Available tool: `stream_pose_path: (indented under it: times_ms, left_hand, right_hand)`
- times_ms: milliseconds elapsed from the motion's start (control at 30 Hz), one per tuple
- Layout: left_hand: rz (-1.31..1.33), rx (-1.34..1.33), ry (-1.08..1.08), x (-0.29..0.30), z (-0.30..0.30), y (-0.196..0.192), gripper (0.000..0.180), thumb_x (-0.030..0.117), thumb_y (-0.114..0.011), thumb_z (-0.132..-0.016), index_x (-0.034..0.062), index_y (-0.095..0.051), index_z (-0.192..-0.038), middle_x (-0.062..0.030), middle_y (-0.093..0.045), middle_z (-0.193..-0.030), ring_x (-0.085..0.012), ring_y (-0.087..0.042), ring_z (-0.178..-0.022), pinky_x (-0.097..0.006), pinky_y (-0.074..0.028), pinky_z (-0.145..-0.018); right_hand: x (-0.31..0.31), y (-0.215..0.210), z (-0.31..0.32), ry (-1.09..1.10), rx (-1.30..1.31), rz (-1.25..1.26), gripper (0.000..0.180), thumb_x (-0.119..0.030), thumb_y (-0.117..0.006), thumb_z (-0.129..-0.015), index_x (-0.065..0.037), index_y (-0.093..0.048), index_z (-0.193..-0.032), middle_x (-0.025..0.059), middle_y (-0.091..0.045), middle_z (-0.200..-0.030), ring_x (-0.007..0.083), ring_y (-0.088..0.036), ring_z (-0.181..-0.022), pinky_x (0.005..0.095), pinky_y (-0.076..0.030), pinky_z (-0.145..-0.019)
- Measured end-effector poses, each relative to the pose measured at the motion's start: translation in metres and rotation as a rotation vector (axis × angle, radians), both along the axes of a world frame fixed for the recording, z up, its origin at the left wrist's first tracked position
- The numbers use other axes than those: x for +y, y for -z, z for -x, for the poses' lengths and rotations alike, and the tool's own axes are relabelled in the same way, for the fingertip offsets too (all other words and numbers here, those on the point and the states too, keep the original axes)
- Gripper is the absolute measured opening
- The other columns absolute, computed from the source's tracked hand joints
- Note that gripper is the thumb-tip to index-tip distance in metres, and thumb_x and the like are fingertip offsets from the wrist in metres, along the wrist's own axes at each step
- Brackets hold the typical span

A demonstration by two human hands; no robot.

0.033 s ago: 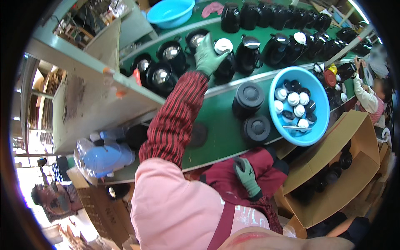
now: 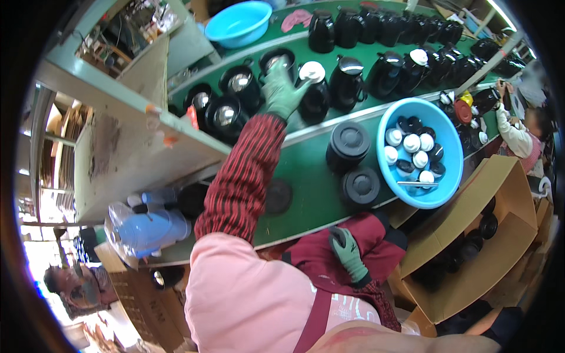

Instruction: The person assembles black kettles on a conveyor belt. They pick up kettle bodies, insert metal strainers, and place lids on top. The person handles the kettles one at a time, moving them along the belt after assembly.

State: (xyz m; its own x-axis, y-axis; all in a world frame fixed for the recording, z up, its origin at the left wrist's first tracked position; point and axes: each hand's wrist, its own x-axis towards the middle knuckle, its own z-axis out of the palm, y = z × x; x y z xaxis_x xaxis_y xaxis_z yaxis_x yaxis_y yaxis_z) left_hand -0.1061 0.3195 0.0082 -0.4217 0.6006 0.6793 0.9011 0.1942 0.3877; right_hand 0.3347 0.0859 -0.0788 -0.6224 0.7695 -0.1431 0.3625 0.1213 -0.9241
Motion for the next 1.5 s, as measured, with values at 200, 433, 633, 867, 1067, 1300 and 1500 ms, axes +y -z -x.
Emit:
stream_pose_path:
  times_ms: [200, 433, 633, 867, 1067, 1300, 1500]
  left_hand:
    - [0.617, 0.112, -0.722, -0.127, 0.043, 0.027, 0.077, 0.037, -0.085, -0.071, 0.0093, -0.052, -0.135, -0.0151, -0.051, -0.130, -0.0394, -0.047, -0.127, -0.062, -0.036, -0.098]
    - [0.608, 0.218, -0.389, -0.152, 0.024, 0.005, 0.034, 0.028, -0.079, -0.081, 0.0174, -0.068, -0.111, -0.0077, -0.055, -0.126, -0.0371, -0.051, -0.118, -0.059, -0.049, -0.087]
    - [0.446, 0.213, 0.207, -0.245, -0.026, -0.057, 0.051, 0.006, -0.081, -0.069, 0.0167, -0.067, -0.116, -0.0086, -0.057, -0.129, -0.0382, -0.050, -0.120, -0.049, -0.047, -0.100]
    - [0.609, 0.329, 0.893, -0.280, -0.117, -0.156, 0.049, 0.008, -0.081, -0.068, 0.0122, -0.070, -0.116, -0.0079, -0.060, -0.134, -0.0355, -0.052, -0.126, -0.047, -0.047, -0.104]
    - [0.100, -0.683, 0.673, -0.305, -0.132, -0.140, 0.071, 0.009, -0.073, -0.090, 0.0042, -0.040, -0.152, -0.0135, -0.049, -0.150, -0.0251, -0.048, -0.136, -0.040, -0.045, -0.109]
    - [0.551, -1.535, 0.899, -0.392, -0.197, 0.035, 0.057, 0.014, -0.065, -0.096, 0.0052, -0.048, -0.150, -0.0111, -0.052, -0.150, -0.0237, -0.053, -0.135, -0.037, -0.045, -0.110]
    - [0.741, -1.456, 1.037, -0.388, -0.193, 0.028, 0.058, 0.016, -0.070, -0.094, 0.0027, -0.051, -0.147, -0.0120, -0.056, -0.145, -0.0228, -0.056, -0.129, -0.037, -0.048, -0.108]
  right_hand:
    - [-0.003, 0.009, -0.001, 0.022, 0.055, 0.099, 0.033, -0.019, -0.068, -0.094, -0.005, -0.067, -0.125, 0.0190, -0.066, -0.117, 0.0374, -0.063, -0.110, 0.0416, -0.050, -0.097]
    - [-0.012, -0.019, -0.002, -0.021, -0.039, 0.007, 0.030, -0.012, -0.066, -0.096, -0.001, -0.065, -0.124, 0.0154, -0.066, -0.115, 0.0318, -0.065, -0.107, 0.0369, -0.051, -0.094]
    - [0.005, -0.085, 0.032, -0.086, 0.077, -0.255, 0.053, -0.019, -0.074, -0.088, -0.005, -0.057, -0.137, 0.0194, -0.060, -0.129, 0.0378, -0.059, -0.119, 0.0438, -0.047, -0.102]
    - [0.066, -0.200, 0.090, -0.379, -0.149, -1.194, 0.067, -0.028, -0.076, -0.085, -0.011, -0.052, -0.144, 0.0193, -0.045, -0.152, 0.0413, -0.045, -0.140, 0.0501, -0.038, -0.117]
    - [0.059, -0.193, 0.005, -0.154, 0.024, -0.585, 0.052, -0.004, -0.084, -0.073, -0.006, -0.067, -0.122, 0.0141, -0.059, -0.139, 0.0331, -0.061, -0.124, 0.0406, -0.051, -0.105]
    - [-0.025, -0.140, -0.064, 0.301, 0.617, 0.102, 0.054, 0.009, -0.083, -0.074, 0.003, -0.064, -0.124, 0.0112, -0.060, -0.133, 0.0190, -0.061, -0.120, 0.0321, -0.055, -0.098]
    - [-0.031, -0.155, -0.087, 0.025, 0.403, 0.188, 0.068, -0.018, -0.083, -0.085, -0.001, -0.053, -0.144, 0.0136, -0.052, -0.150, 0.0246, -0.048, -0.140, 0.0401, -0.039, -0.117]
